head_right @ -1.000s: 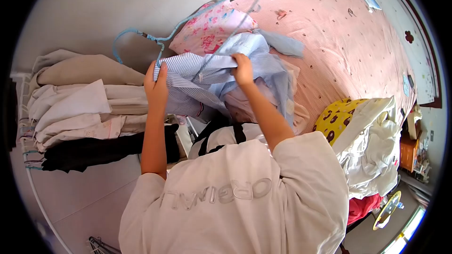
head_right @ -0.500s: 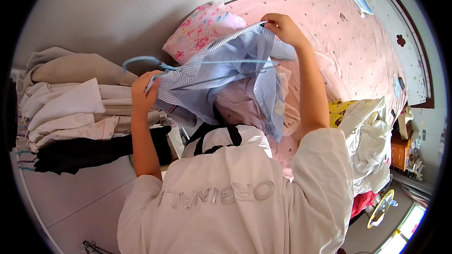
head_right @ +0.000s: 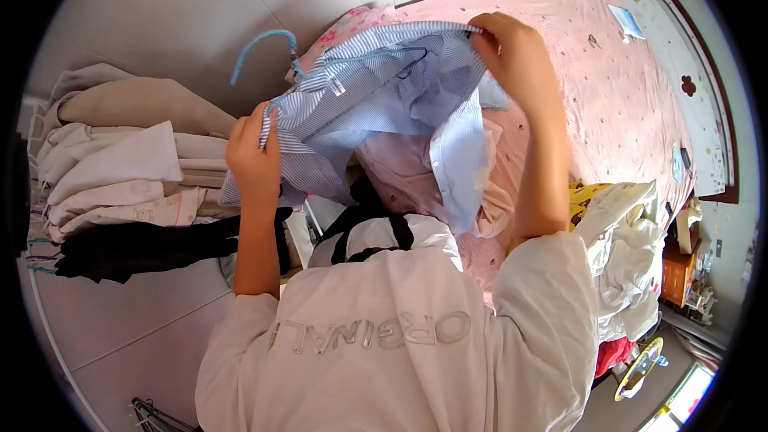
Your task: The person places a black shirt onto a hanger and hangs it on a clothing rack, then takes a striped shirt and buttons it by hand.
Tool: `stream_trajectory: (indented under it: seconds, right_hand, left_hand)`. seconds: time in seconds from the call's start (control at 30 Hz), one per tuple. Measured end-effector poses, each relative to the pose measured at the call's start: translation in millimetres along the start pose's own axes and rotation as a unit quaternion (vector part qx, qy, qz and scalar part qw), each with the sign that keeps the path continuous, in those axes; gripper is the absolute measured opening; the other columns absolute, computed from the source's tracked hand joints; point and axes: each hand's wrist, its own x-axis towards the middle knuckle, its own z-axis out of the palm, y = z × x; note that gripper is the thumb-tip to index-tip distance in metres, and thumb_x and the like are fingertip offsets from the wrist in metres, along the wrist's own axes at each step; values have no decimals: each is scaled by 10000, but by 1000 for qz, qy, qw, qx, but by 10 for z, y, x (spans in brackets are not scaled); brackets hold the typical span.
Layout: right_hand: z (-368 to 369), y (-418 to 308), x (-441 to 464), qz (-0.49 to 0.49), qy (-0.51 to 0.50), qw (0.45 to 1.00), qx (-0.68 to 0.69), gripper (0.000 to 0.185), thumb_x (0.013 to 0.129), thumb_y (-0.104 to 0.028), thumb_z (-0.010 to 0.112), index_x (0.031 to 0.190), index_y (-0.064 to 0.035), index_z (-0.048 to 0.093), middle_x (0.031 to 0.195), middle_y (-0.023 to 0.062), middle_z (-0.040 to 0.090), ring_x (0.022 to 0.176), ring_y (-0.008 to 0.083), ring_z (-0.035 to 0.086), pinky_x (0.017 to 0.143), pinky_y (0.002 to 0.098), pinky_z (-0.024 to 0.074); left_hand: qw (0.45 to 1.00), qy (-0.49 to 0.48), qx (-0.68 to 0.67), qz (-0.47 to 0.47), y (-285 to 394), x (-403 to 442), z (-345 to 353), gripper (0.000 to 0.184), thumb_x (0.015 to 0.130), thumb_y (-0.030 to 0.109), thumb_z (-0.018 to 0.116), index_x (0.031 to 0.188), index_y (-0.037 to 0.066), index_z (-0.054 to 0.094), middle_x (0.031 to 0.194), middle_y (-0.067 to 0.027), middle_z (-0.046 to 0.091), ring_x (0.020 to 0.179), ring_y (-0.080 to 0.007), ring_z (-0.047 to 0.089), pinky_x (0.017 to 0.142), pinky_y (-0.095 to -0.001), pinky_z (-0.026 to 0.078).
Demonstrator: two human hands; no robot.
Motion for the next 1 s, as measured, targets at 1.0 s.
stream_trajectory:
  seconds: [1.0]
  right_hand:
    - [102, -365, -199, 32, -67, 986, 150, 138, 736, -115, 590, 750, 13, 541, 520, 98, 380, 463, 145, 336, 439, 276, 302]
  left_hand:
    - [961, 6, -273, 44, 139, -37, 25, 470, 676, 73, 615, 1113, -25, 472, 791, -114, 548, 628, -202, 502, 595, -294, 415]
